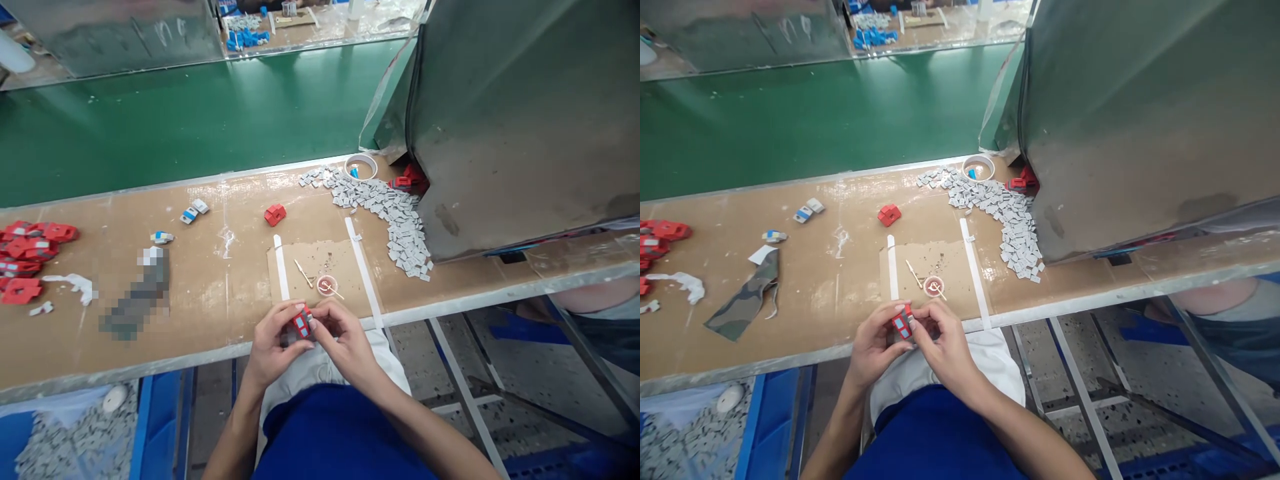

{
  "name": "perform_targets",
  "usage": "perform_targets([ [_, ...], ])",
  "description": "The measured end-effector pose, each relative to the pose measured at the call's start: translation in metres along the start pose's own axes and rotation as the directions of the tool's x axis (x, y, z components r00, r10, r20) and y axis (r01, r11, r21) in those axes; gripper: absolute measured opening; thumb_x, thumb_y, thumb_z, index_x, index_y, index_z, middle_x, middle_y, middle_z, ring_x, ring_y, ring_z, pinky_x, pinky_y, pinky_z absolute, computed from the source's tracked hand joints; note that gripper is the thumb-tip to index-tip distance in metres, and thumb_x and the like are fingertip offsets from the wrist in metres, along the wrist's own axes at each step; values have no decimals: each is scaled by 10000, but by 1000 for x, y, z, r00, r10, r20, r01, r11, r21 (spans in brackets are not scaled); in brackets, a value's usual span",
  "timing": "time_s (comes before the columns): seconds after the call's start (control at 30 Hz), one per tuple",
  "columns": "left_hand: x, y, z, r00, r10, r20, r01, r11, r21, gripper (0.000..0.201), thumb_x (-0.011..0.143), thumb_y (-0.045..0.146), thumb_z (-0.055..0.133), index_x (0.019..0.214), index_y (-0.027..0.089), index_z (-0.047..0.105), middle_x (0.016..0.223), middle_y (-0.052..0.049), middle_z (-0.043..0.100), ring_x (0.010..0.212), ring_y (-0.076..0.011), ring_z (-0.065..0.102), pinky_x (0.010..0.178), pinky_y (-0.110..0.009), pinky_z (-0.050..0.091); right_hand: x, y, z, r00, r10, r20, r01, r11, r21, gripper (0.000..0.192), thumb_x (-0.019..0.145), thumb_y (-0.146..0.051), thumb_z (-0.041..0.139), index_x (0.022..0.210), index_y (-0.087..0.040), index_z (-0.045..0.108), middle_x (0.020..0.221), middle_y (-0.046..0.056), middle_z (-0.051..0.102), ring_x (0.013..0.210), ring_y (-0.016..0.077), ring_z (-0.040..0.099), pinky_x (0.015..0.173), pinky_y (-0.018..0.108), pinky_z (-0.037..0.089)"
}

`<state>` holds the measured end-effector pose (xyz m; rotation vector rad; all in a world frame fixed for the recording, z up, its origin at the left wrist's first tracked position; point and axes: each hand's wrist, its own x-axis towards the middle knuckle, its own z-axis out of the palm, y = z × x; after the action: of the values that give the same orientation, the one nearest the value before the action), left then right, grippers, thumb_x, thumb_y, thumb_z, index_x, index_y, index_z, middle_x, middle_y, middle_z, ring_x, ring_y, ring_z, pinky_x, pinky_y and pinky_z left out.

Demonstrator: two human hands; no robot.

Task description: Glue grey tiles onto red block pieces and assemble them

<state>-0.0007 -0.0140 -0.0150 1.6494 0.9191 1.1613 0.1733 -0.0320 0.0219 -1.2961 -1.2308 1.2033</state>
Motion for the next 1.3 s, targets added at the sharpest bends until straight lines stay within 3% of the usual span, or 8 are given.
perform_targets([
  [0.13,-2,2,0,994,-101,-35,96,987,-130,302,936,282,746,1233,246,710,1303,-144,745,1172,-257,733,972,-385,618,-2,-6,3,998,-65,-17,63,996,-69,93,973,-223,615,929,-203,693,827,9,582,692,129,566,597,230,462],
  [0.3,4,9,-3,976,-219,6,218,964,-154,418,900,296,787,1301,224,698,1273,-150,770,1068,-246,776,912,-347,646,-7,-9,8,987,-154,-42,146,977,-158,77,964,-170,574,934,-207,635,790,-4,565,641,125,512,576,241,428],
  [0.6,8,8,-11,980,-198,33,201,963,-179,319,861,294,827,1170,228,787,1238,-146,790,1096,-273,776,944,-367,642,-2,-1,9,973,-230,24,230,956,-182,220,973,-212,537,764,-228,472,658,-52,424,571,114,431,541,242,359],
  [0.77,9,8,-12,989,-150,15,150,977,-150,326,858,263,829,1180,238,785,1236,-138,792,1127,-275,768,983,-384,630,0,1,5,973,-222,56,228,960,-164,227,987,-225,557,767,-221,501,631,-63,418,548,106,416,541,238,348],
  [0.97,9,12,-8,991,-127,-28,123,983,-136,374,842,216,841,1206,272,774,1225,-106,796,1095,-245,774,920,-321,642,-3,3,9,975,-224,1,222,965,-138,131,1003,-244,549,887,-210,600,695,-32,506,596,129,486,567,246,410],
  [1.13,7,11,-9,986,-169,-10,166,978,-126,375,853,226,833,1219,276,771,1233,-105,796,1123,-248,763,975,-340,621,-4,6,13,978,-207,0,205,970,-130,124,986,-202,542,863,-211,555,676,-55,453,577,111,446,554,227,384],
  [1.3,7,7,-10,991,-132,13,133,980,-145,350,856,213,826,1199,258,776,1238,-114,791,1127,-257,755,983,-352,610,-3,4,10,968,-249,30,250,948,-199,199,968,-168,556,787,-217,489,626,-82,385,528,91,395,523,215,332],
])
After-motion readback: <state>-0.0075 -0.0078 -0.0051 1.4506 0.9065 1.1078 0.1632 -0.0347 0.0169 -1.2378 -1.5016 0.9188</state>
